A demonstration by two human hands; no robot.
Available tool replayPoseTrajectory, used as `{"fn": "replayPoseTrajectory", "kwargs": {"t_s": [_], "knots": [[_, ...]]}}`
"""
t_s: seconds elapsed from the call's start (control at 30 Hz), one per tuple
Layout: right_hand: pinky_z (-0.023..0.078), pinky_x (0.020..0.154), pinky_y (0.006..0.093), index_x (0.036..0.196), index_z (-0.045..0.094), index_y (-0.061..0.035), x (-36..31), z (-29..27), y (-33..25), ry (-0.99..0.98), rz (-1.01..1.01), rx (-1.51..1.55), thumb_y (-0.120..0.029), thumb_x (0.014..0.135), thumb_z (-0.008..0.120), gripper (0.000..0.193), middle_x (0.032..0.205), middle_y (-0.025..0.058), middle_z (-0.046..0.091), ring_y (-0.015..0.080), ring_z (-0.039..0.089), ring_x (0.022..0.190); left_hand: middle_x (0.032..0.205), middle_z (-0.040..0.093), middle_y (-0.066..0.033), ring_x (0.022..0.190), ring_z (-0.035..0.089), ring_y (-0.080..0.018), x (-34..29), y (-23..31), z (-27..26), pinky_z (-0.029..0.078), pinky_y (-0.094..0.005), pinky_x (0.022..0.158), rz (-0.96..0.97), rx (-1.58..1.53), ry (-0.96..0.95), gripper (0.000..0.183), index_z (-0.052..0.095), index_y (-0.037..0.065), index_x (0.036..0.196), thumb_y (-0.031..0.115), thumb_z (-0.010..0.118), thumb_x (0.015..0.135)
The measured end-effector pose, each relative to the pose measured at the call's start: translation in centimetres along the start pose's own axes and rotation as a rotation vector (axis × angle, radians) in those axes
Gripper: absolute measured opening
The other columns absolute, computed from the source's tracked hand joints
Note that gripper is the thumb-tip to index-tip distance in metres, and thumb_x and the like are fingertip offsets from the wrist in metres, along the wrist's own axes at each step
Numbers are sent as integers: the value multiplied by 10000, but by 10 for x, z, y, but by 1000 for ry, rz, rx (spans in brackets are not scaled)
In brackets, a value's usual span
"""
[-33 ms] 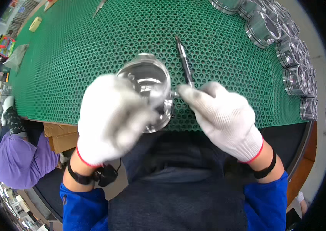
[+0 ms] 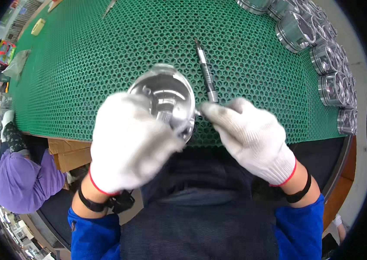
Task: Inspecting and preparing metal pistons for assembly.
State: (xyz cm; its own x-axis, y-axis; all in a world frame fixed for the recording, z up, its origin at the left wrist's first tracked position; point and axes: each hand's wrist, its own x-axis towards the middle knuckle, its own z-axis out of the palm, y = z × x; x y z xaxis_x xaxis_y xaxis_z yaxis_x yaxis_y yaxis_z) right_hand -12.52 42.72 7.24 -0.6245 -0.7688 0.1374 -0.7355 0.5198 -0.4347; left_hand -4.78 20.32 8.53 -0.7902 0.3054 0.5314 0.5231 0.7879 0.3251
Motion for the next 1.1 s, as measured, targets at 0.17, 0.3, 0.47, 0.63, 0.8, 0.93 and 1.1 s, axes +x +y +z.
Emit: {"fn": "replayPoseTrajectory", "kwargs": {"t_s": [0.17, 0.3, 0.47, 0.63, 0.8, 0.93, 1.1], "knots": [[485, 468, 225, 1270, 525, 24, -6, -15, 7, -782, 730, 1295, -184, 962, 468, 376, 748, 62, 606, 99, 573, 536, 827, 544, -38, 826, 558, -300, -29, 27, 14, 456, -459, 805, -58, 63, -87, 310, 620, 92, 934, 272, 774, 733], [458, 420, 208, 1274, 498, 27, -15, -2, 9, -765, 778, 1978, -213, 976, 446, 386, 730, 55, 608, 75, 551, 500, 828, 535, -37, 822, 557, -291, -28, 24, 15, 460, -465, 806, -34, 92, -58, 316, 622, 91, 926, 293, 775, 737], [527, 501, 335, 1270, 537, -78, -27, -14, 11, -485, 420, 770, -257, 954, 539, 364, 743, 71, 597, 164, 615, 561, 806, 526, -28, 818, 563, -259, -33, 10, -8, 461, -432, 756, -91, 191, 71, 423, 559, 110, 848, 412, 813, 694], [540, 551, 387, 1191, 584, -189, -4, -3, 5, -354, -63, -96, -287, 908, 606, 300, 836, 102, 585, 273, 644, 616, 951, 607, -94, 869, 603, -299, -21, 19, -10, 498, -451, 849, -2, 125, 63, 514, 624, 45, 1076, 419, 768, 754], [526, 638, 388, 1211, 583, -125, 5, -16, 30, 35, -25, -16, -104, 875, 622, 339, 889, 107, 606, 271, 644, 738, 1224, 540, -250, 1123, 552, -467, -35, -17, -8, 493, -534, 896, -106, 283, -48, 365, 565, 16, 861, 323, 737, 765], [453, 410, 228, 1317, 495, 9, -5, -44, 32, 220, 191, 1256, -70, 891, 486, 434, 890, 113, 637, 93, 556, 485, 1222, 543, -236, 1081, 578, -403, -22, -18, -12, 509, -488, 867, -159, -6, 106, 275, 561, 6, 841, 180, 760, 765], [488, 507, 310, 1282, 599, -123, 27, -13, 30, 171, -281, -48, 23, 835, 544, 473, 805, 96, 617, 187, 580, 566, 911, 589, -150, 821, 571, -268, 11, -41, 4, 481, -370, 708, -196, -121, 209, 140, 630, 21, 897, 104, 670, 792]]}}
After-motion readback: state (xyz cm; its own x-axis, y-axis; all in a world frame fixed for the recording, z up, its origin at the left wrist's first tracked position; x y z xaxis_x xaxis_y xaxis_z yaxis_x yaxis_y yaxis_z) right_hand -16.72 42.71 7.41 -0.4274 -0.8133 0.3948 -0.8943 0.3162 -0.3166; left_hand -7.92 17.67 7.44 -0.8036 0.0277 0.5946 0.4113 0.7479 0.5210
